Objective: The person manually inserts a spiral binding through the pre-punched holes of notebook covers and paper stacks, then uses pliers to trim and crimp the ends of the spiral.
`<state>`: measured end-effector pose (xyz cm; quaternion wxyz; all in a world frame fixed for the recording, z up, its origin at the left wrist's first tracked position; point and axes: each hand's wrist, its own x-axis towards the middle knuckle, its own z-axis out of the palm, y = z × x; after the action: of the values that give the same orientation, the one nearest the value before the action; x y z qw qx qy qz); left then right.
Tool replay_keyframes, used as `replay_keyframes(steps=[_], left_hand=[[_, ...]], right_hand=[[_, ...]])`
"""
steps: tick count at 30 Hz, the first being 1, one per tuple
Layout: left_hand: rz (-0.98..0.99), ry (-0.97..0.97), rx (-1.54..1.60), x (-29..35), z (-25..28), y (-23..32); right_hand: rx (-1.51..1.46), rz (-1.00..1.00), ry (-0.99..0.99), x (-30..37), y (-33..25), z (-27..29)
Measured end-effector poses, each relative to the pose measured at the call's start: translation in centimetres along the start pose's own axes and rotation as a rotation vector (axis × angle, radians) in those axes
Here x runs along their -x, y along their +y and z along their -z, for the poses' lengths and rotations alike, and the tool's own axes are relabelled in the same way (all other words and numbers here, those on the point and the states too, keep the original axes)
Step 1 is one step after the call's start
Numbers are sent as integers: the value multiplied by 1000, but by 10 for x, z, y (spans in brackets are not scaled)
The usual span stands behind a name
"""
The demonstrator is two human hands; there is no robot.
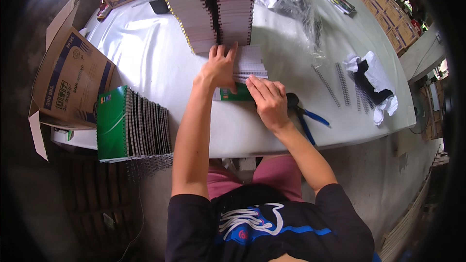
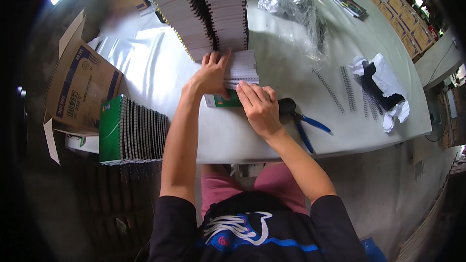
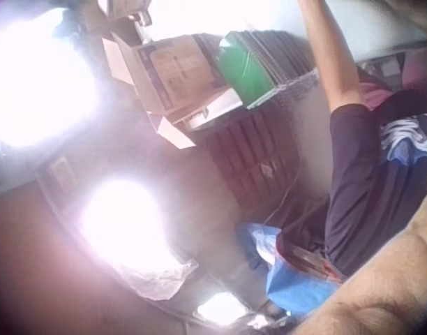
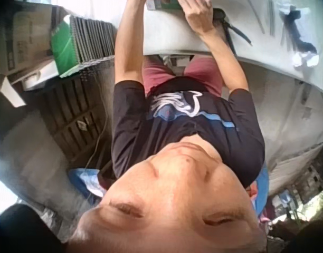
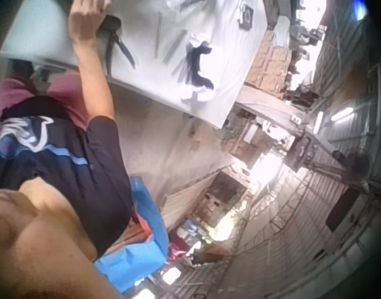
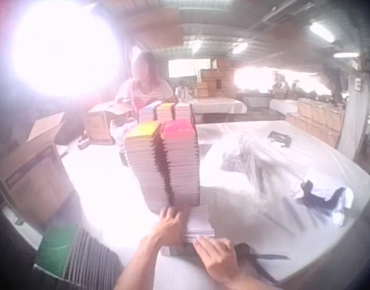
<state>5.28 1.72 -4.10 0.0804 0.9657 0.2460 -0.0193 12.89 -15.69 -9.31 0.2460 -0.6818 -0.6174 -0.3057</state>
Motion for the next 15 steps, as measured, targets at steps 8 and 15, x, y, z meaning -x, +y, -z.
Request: replay_keyframes(steps=[8,15], left_hand=[[48,-55,85,11,10,5],[51,-2,177,5,22,-4]], right_hand=[[24,-318,-75,1,-3,-5],[-763,-588,-292,-37,52,-25]])
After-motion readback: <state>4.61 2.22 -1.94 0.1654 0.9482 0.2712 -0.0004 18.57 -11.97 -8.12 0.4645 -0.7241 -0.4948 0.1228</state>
